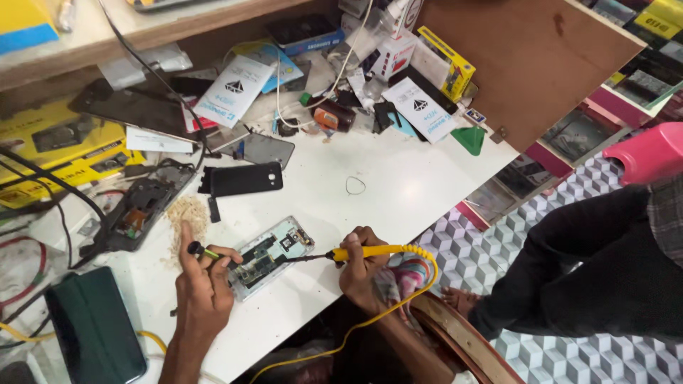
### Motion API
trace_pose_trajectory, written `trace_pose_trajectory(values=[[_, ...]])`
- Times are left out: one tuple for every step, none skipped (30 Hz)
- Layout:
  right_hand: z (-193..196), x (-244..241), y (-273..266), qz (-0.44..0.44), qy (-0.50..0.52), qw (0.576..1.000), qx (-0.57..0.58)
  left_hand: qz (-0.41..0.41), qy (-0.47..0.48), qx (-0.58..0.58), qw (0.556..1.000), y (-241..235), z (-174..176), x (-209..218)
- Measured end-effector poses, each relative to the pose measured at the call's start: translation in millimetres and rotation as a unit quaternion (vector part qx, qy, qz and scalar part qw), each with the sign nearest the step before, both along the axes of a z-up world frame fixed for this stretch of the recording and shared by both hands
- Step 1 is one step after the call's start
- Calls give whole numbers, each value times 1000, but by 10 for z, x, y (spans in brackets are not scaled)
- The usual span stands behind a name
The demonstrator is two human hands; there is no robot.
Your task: The person uses a soldering iron and tweezers to work on a disassembled smartphone motherboard. They repeatedly apply heat and manipulate small components on the circuit board throughout the clip.
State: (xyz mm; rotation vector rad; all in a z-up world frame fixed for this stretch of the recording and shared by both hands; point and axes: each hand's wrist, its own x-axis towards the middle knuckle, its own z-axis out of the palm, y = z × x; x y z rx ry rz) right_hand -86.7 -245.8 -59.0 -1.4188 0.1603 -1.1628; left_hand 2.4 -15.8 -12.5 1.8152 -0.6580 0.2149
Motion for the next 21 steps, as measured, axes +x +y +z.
trace_pose_trajectory(values=[[-12,-14,17,8,-14,1000,15,-1,18,-5,1000,11,-17,-8],[-10,13,11,18,-31,999,27,4,14,4,1000,1,-28,13],[-3,37,-1,28,-48,998,39,9,11,13,1000,-6,-38,26],[-1,55,1,24,-45,997,51,16,7,24,1000,5,-46,32],[1,64,-2,21,-43,997,64,9,-10,15,1000,6,-58,40],[-4,67,-7,17,-40,996,76,2,-28,7,1000,6,-77,38],[-8,71,-4,17,-41,996,82,-5,-45,-1,999,9,-92,36],[-5,72,8,16,-42,995,88,-6,-45,-1,999,21,-91,38],[2,74,17,15,-43,994,95,-7,-46,0,999,35,-83,34],[14,73,15,14,-42,995,91,-11,-46,1,999,32,-74,31],[25,78,12,14,-41,995,87,-8,-42,2,999,27,-61,36],[33,68,4,13,-39,996,83,-7,-35,3,999,17,-51,39],[40,66,-17,18,-38,996,81,-5,-29,4,1000,-4,-46,43],[28,55,-1,25,-35,996,83,-10,-46,2,999,12,-48,27],[13,43,19,32,-32,995,85,-14,-62,1,998,26,-49,24],[6,35,21,26,-26,996,79,-19,-79,-3,997,20,-50,21],[0,26,26,20,-21,997,72,-21,-70,-2,997,24,-50,8],[1,37,21,14,-18,998,65,-22,-64,-2,998,25,-42,17],[-1,43,18,15,-17,998,62,-24,-57,-2,998,27,-37,22],[-8,46,7,15,-15,998,58,-23,-61,4,998,24,-42,27],[-14,54,-11,16,-14,998,54,-22,-64,10,998,19,-49,36]])
